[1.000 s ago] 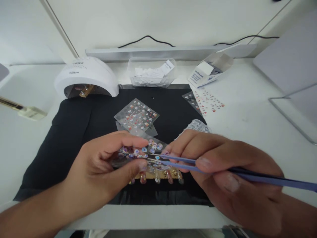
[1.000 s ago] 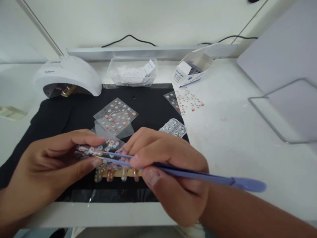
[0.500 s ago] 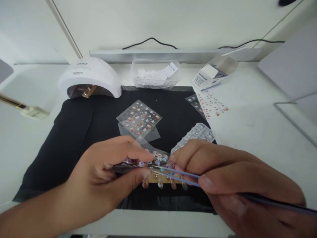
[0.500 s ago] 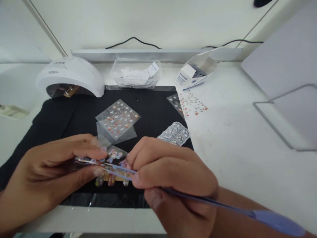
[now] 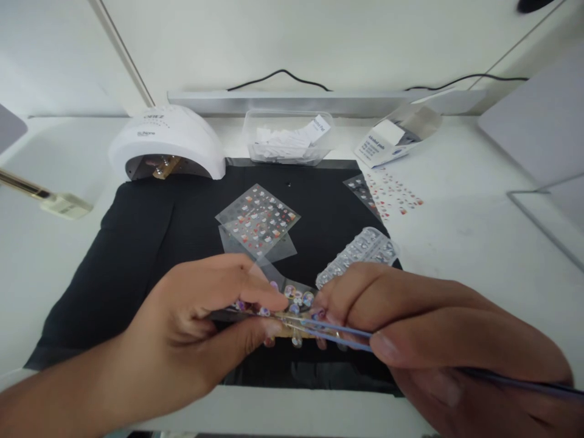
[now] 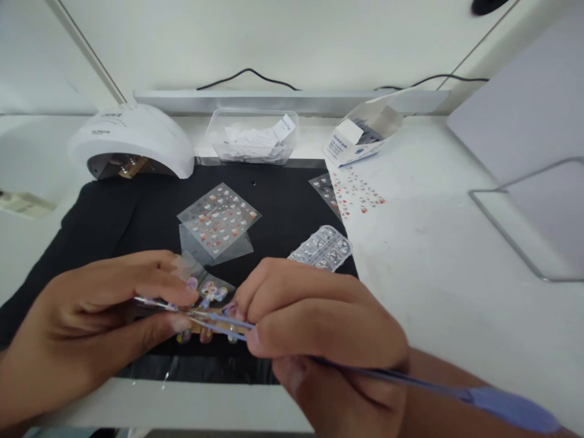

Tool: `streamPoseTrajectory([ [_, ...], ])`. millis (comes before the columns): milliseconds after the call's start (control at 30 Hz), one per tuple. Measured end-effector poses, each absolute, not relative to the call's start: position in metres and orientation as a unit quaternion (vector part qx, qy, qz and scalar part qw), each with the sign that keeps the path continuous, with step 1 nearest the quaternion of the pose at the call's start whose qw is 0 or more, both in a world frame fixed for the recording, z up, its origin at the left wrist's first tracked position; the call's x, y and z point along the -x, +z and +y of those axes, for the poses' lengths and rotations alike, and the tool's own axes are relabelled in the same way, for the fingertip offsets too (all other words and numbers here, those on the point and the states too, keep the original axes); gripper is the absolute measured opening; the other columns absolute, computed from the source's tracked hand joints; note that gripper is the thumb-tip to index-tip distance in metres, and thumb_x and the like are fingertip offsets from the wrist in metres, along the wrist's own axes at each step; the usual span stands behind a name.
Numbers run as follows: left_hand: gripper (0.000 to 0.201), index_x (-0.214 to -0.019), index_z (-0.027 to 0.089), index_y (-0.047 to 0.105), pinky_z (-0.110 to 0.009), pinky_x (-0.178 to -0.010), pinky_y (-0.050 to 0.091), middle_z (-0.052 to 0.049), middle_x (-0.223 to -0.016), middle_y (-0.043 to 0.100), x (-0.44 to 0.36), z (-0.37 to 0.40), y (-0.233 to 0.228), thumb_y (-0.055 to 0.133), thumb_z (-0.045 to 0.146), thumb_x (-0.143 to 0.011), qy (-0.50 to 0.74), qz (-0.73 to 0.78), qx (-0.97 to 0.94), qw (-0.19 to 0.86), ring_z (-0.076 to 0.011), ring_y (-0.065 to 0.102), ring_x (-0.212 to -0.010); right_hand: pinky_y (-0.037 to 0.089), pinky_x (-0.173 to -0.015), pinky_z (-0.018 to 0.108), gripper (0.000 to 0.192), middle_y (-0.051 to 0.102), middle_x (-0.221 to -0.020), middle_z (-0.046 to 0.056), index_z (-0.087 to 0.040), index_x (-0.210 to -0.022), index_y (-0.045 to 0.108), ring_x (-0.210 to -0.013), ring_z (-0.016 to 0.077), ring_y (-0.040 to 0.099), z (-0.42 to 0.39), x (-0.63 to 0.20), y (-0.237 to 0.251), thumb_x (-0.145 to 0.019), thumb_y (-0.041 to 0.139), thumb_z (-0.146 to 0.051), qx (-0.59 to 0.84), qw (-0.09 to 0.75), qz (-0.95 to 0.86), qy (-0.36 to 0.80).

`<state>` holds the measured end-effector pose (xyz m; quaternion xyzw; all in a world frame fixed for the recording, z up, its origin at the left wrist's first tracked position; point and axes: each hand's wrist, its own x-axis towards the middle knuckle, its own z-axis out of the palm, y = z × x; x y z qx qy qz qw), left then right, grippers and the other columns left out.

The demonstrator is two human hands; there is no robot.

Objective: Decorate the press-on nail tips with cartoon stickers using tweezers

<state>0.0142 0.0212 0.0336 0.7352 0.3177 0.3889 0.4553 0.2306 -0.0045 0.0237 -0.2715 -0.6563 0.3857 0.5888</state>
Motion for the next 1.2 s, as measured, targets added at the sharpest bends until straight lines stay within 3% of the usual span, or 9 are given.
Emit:
streamPoseTrajectory([
  [400,0.016,-0.095,0.02,0.074,-0.019,-0.059,0.055,-0.003,-0.082,0.073,-0.013,0.022,0.033,0.072,0.009,-0.083,0.389,0.317,-0.734,0.458,-0.0138,0.07,-0.07,0.066,-0.064,0.04,0.017,0.073,-0.073,0.006,-0.022,-0.103,0.076,-0.066,0.0206,0.072,-0.002,-0.24,0.024,-0.095,0.061,-0.024,0.262,0.552,-0.692,0.385],
  [733,0.015,-0.092,0.02,0.074,-0.014,-0.06,0.053,-0.001,-0.079,0.072,-0.014,0.022,0.033,0.072,0.009,-0.083,0.387,0.321,-0.732,0.46,-0.0102,0.067,-0.068,0.065,-0.057,0.037,0.016,0.071,-0.065,0.005,-0.019,-0.086,0.079,-0.059,0.0194,0.07,-0.005,-0.227,0.026,-0.092,0.066,-0.028,0.293,0.606,-0.635,0.379],
  [1200,0.017,-0.092,0.02,0.075,-0.013,-0.061,0.054,0.002,-0.073,0.072,-0.015,0.023,0.036,0.072,0.007,-0.081,0.376,0.353,-0.695,0.5,-0.0085,0.068,-0.067,0.064,-0.066,0.044,0.022,0.072,-0.073,0.009,-0.02,-0.105,0.077,-0.069,0.023,0.07,0.004,-0.239,0.026,-0.092,0.059,-0.019,0.228,0.545,-0.682,0.431],
])
